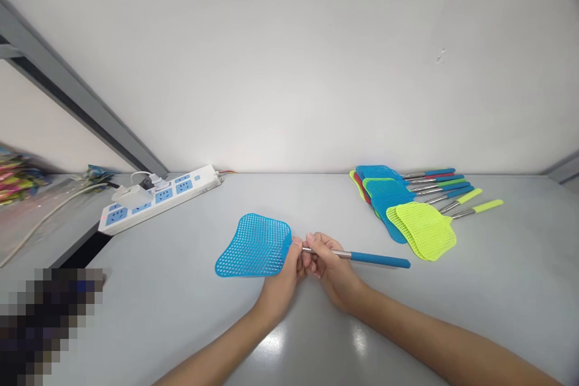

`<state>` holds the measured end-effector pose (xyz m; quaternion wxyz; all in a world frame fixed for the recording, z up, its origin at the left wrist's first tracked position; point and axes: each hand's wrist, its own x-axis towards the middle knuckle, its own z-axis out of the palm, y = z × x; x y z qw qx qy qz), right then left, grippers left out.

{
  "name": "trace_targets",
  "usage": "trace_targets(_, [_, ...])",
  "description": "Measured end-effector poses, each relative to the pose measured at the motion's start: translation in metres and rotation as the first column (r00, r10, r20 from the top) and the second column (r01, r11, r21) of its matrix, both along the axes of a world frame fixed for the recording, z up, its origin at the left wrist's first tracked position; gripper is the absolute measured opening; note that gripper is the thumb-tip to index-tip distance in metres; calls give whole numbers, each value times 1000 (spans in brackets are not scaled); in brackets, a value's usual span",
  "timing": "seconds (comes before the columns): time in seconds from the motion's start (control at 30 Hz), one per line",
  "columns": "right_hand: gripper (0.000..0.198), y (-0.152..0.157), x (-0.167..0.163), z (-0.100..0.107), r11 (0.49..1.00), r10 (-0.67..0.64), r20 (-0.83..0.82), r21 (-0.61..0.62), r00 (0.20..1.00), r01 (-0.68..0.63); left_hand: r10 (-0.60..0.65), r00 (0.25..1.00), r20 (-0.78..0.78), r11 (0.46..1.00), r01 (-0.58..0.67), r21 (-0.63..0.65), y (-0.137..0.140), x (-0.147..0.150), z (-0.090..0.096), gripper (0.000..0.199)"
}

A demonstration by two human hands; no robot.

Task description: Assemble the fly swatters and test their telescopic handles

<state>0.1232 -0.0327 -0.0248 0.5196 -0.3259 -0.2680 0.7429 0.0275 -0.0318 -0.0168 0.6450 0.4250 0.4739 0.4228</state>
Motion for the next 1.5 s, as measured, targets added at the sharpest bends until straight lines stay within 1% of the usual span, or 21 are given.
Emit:
trace_targets(0.1, [29,2,0,0,1000,-4,-31,-14,1000,4,6,1000,2,1000,-6,20,1,1,0,39])
trace_targets(0.23, [27,5,1,0,997,-15,-67,-79,998,10,30,998,56,999,-33,43,2,2,-4,39])
trace_targets(0.3, [26,6,1,0,996,-22,-75,-92,997,15,43,996,72,998,-46,42,3,2,-7,38])
trace_targets(0.43, [26,7,3,-2,995,-21,-84,-101,996,13,77,996,48,996,-80,48,3,1,-10,39])
trace_targets(0.6, [23,11,6,-6,993,-22,-86,-120,996,12,56,998,35,990,-60,128,5,0,-11,41])
trace_targets(0.8, [22,18,8,-9,998,-11,-90,-63,996,5,62,998,-18,984,-58,166,9,-2,-13,40])
trace_targets(0.97, [22,23,8,-7,999,-16,-73,-51,997,12,88,995,44,983,-94,157,14,-2,-13,38])
trace_targets(1.23, [22,25,9,-6,999,-6,-119,-32,993,2,137,982,134,974,-158,164,21,1,-13,36])
trace_targets(1.4, [21,25,9,-8,1000,-28,-139,-9,990,27,177,974,144,969,-198,147,24,3,-13,36])
trace_targets(1.5, [21,26,8,-10,999,-42,-133,-2,990,43,176,973,150,968,-199,152,25,2,-14,36])
